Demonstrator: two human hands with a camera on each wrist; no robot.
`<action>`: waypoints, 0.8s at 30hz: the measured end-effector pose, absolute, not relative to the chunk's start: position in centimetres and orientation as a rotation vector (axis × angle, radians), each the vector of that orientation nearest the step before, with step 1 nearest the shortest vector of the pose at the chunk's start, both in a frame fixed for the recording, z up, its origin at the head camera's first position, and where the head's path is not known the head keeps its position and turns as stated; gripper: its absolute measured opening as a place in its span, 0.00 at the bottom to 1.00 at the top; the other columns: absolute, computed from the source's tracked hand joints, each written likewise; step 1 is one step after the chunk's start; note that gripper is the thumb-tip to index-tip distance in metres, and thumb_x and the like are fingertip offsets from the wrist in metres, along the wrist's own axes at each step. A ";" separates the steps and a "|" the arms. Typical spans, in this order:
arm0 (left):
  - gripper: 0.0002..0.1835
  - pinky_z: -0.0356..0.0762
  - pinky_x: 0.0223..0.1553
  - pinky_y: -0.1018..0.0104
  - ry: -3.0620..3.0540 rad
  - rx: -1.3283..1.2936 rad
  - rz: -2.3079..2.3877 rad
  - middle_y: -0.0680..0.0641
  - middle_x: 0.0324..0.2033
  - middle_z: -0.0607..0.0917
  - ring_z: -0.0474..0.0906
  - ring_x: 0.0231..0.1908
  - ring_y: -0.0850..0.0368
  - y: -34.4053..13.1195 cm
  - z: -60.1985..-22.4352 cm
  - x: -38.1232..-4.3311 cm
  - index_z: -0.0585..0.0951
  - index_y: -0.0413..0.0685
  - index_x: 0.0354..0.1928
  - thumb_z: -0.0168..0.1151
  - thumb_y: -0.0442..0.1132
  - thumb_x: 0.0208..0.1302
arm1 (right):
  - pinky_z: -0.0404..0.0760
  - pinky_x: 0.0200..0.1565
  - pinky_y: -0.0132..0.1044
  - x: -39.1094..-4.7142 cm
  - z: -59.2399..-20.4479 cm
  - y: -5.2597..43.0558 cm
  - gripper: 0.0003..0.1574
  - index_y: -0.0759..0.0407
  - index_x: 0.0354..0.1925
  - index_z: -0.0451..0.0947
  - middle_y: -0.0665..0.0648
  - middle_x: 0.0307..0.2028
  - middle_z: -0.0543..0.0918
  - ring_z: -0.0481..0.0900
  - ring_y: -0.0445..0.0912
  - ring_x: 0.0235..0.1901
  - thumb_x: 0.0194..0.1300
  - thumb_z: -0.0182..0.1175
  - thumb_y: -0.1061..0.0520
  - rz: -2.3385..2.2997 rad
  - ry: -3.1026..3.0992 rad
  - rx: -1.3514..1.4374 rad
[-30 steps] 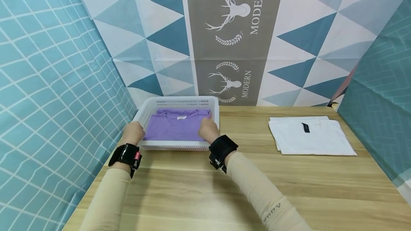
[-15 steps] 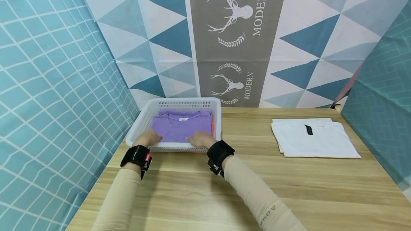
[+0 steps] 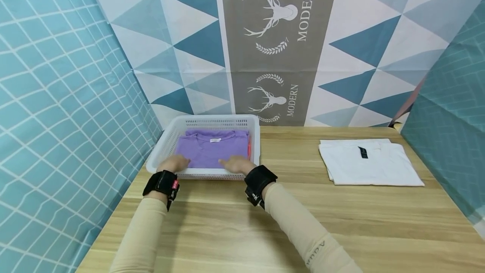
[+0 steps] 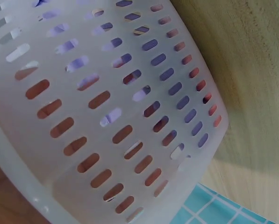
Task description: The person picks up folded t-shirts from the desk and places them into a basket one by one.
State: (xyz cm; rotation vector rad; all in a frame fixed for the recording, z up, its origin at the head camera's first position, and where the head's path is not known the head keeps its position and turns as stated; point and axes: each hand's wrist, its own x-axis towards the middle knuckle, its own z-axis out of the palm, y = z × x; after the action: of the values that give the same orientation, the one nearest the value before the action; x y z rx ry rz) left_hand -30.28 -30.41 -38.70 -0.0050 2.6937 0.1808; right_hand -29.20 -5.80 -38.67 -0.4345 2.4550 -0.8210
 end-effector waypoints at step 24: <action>0.29 0.79 0.39 0.47 3.050 -0.267 0.466 0.25 0.42 0.82 0.82 0.39 0.34 -27.4 -36.0 -26.1 0.79 0.24 0.43 0.37 0.47 0.75 | 0.69 0.31 0.32 -27.0 -36.7 -4.0 0.22 0.62 0.33 0.79 0.57 0.30 0.80 0.71 0.44 0.28 0.73 0.49 0.48 -1.368 2.574 -0.443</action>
State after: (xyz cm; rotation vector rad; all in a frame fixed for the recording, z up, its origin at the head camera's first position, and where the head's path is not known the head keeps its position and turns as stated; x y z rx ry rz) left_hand -26.05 -27.43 -36.00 -0.2672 3.0496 0.4663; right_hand -26.98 -4.02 -36.70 -0.4432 2.5743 -1.3679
